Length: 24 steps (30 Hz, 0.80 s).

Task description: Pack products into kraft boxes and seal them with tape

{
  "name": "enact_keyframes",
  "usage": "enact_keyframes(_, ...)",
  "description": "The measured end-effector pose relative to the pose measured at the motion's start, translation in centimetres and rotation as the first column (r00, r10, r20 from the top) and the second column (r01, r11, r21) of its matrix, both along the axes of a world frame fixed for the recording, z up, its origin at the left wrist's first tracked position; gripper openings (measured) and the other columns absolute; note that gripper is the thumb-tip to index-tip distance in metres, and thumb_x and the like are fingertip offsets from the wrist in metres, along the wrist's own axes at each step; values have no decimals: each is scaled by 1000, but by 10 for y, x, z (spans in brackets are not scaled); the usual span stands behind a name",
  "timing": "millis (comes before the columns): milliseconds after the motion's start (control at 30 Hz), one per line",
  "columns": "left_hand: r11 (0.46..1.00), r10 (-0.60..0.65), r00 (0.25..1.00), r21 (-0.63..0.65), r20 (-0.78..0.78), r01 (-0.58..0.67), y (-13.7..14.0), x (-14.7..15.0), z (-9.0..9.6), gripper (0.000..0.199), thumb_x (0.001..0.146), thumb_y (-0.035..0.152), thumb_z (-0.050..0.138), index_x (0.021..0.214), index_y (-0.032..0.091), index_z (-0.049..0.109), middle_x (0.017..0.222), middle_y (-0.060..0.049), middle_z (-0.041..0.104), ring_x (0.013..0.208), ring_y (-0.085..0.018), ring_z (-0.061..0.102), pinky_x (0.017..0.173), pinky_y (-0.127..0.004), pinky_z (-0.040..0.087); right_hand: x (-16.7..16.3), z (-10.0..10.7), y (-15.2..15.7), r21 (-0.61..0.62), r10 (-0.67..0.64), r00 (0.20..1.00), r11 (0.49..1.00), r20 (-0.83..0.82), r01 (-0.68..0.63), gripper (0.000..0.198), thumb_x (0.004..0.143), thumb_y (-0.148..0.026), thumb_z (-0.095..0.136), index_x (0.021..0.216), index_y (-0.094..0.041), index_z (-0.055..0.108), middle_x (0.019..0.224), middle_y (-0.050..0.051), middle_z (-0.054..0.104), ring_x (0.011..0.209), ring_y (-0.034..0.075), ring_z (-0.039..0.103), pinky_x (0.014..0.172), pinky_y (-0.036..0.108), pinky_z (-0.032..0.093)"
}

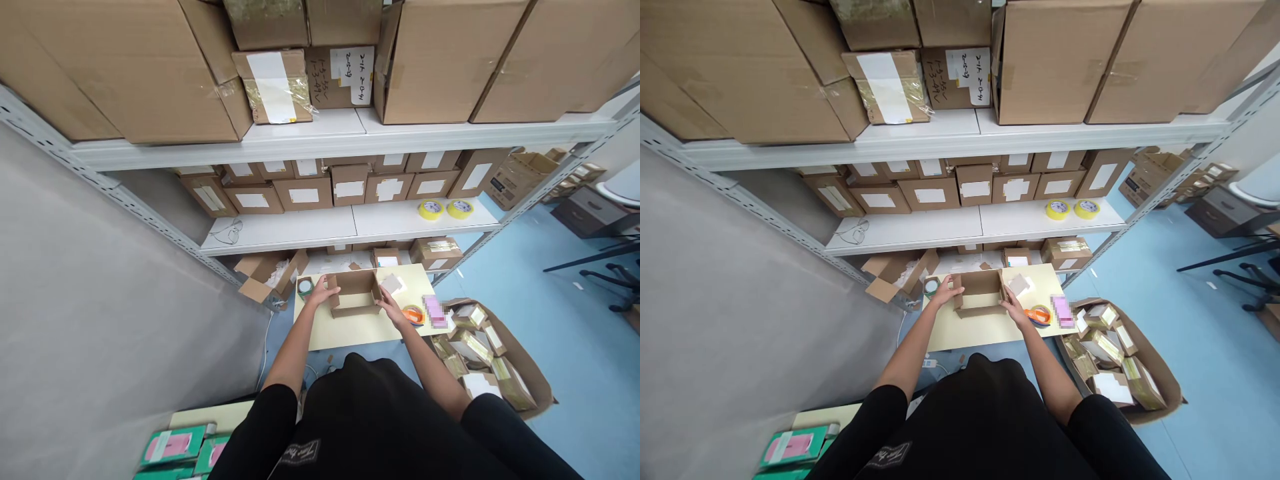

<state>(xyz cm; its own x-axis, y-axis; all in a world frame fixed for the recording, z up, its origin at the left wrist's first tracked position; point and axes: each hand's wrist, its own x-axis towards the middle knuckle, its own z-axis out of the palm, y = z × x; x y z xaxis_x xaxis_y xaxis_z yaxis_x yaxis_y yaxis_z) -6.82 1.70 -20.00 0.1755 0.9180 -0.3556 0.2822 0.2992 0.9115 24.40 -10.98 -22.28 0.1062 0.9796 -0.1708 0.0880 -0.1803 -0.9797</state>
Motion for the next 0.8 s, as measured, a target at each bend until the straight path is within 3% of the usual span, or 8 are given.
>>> enact_keyframes(67, 995, 38, 992, 91, -120, -27, -4, 10, -6, 110, 58, 46, 100, 152, 21, 47, 155, -18, 50, 135, -34, 56, 113, -42, 45, -2, 0, -1, 5, 29, 999, 1000, -30, -29, 72, 85, -47, 70, 155, -35, 54, 163, 4, 51, 152, 27, 43, 122, 47, 39)
enact_keyframes(167, 977, 77, 973, 210, -217, -30, -11, 20, -14, 94, 66, 37, 95, 148, 21, 50, 149, -15, 55, 139, -33, 53, 116, -42, 42, -2, -2, -5, -7, 21, 1000, 1000, -1, -21, 75, 85, -51, 73, 156, -36, 52, 165, 3, 49, 153, 27, 42, 122, 47, 40)
enact_keyframes(333, 971, 61, 950, 238, -307, 14, -11, 21, -22, 76, 78, 25, 83, 147, 21, 50, 145, -15, 59, 122, -29, 64, 108, -42, 48, 5, -6, -9, -1, 83, 991, 997, 100, -83, 85, 77, -56, 83, 154, -35, 55, 162, 5, 52, 155, 31, 39, 124, 50, 36)
enact_keyframes(467, 975, 7, 982, 220, -187, 35, -6, 12, -24, 76, 79, 21, 76, 150, 23, 50, 147, -15, 59, 111, -25, 68, 106, -42, 51, 7, -9, -4, 36, 82, 982, 995, 169, -89, 79, 77, -62, 82, 147, -31, 64, 158, 9, 56, 154, 34, 41, 129, 51, 28)
enact_keyframes(633, 979, -50, 999, 200, 9, 47, -7, -3, -25, 68, 84, 22, 67, 150, 26, 51, 159, -11, 51, 132, -24, 60, 111, -36, 48, 5, -14, 5, 68, 125, 967, 987, 221, -143, 77, 78, -67, 79, 145, -30, 66, 154, 11, 60, 151, 34, 45, 127, 52, 32)
enact_keyframes(800, 985, -21, 1000, 172, -19, 24, -7, -10, -21, 47, 97, 38, 62, 143, 27, 55, 158, -9, 52, 147, -23, 48, 114, -32, 44, 8, -22, 9, 67, 169, 945, 979, 280, -194, 73, 80, -63, 79, 144, -29, 67, 152, 11, 61, 153, 34, 43, 126, 52, 34)
